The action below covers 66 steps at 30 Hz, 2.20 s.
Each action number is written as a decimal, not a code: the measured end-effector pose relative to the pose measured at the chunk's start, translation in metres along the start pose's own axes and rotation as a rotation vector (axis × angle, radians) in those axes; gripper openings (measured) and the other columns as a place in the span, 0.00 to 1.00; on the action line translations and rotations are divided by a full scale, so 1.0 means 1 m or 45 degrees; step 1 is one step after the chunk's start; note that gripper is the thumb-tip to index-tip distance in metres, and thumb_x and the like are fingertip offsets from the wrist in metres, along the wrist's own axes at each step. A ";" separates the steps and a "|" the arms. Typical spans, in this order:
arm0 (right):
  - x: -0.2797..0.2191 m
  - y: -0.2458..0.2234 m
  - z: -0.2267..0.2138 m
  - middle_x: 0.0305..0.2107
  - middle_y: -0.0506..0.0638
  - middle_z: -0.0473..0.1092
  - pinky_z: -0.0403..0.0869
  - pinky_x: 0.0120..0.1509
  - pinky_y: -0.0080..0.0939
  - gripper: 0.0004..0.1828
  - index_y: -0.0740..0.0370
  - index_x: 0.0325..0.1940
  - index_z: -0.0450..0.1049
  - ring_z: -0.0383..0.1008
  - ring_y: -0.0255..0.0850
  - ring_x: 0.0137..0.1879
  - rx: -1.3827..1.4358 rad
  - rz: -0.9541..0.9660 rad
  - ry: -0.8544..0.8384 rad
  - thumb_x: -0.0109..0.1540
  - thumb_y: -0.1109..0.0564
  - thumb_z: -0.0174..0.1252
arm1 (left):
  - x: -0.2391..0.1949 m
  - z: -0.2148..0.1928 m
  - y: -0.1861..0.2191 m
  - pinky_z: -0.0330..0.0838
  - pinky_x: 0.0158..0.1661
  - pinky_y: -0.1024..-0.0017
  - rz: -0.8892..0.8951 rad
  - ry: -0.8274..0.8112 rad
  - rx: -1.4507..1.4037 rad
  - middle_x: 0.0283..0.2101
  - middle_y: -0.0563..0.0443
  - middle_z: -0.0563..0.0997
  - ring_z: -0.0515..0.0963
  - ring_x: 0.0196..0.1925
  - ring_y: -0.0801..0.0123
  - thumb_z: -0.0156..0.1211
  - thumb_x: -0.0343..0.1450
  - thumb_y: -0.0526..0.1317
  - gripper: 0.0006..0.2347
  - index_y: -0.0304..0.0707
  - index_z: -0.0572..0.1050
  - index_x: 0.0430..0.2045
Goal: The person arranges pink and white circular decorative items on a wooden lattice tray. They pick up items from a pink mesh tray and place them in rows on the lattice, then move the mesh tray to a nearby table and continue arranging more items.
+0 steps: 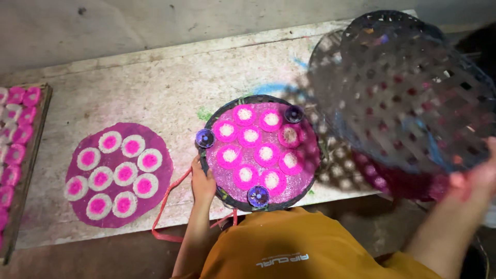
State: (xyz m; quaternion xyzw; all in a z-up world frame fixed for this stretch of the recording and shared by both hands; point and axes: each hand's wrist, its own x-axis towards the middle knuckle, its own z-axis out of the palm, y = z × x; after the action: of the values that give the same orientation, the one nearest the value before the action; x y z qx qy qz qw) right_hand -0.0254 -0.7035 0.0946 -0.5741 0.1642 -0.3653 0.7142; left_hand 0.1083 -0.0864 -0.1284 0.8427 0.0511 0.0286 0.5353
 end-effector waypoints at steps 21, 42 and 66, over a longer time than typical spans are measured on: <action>0.001 0.250 0.209 0.67 0.63 0.61 0.60 0.76 0.56 0.46 0.63 0.74 0.56 0.62 0.61 0.72 -1.329 -0.640 -0.458 0.59 0.49 0.73 | 0.027 -0.038 0.034 0.59 0.65 0.48 0.381 0.222 0.464 0.64 0.26 0.67 0.66 0.67 0.36 0.73 0.64 0.42 0.34 0.28 0.62 0.63; -0.237 0.106 0.283 0.55 0.58 0.66 0.66 0.67 0.54 0.43 0.53 0.71 0.63 0.65 0.56 0.63 -1.118 -0.153 -1.732 0.52 0.56 0.71 | -0.033 -0.036 0.107 0.73 0.53 0.58 0.315 -0.365 0.024 0.54 0.27 0.68 0.75 0.53 0.41 0.69 0.63 0.33 0.43 0.32 0.49 0.74; -0.065 0.197 0.180 0.45 0.60 0.73 0.72 0.58 0.56 0.17 0.60 0.51 0.80 0.72 0.59 0.55 -1.635 -0.503 -0.814 0.62 0.51 0.70 | 0.015 -0.023 0.048 0.70 0.50 0.52 0.114 0.034 0.799 0.50 0.39 0.74 0.73 0.52 0.45 0.66 0.64 0.37 0.22 0.37 0.73 0.54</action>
State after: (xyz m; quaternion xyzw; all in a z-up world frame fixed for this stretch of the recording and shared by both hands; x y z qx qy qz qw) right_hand 0.1138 -0.5172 -0.0514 -0.9756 0.0232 -0.1343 0.1722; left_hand 0.1231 -0.0844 -0.0758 0.9677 0.0274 0.0460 0.2465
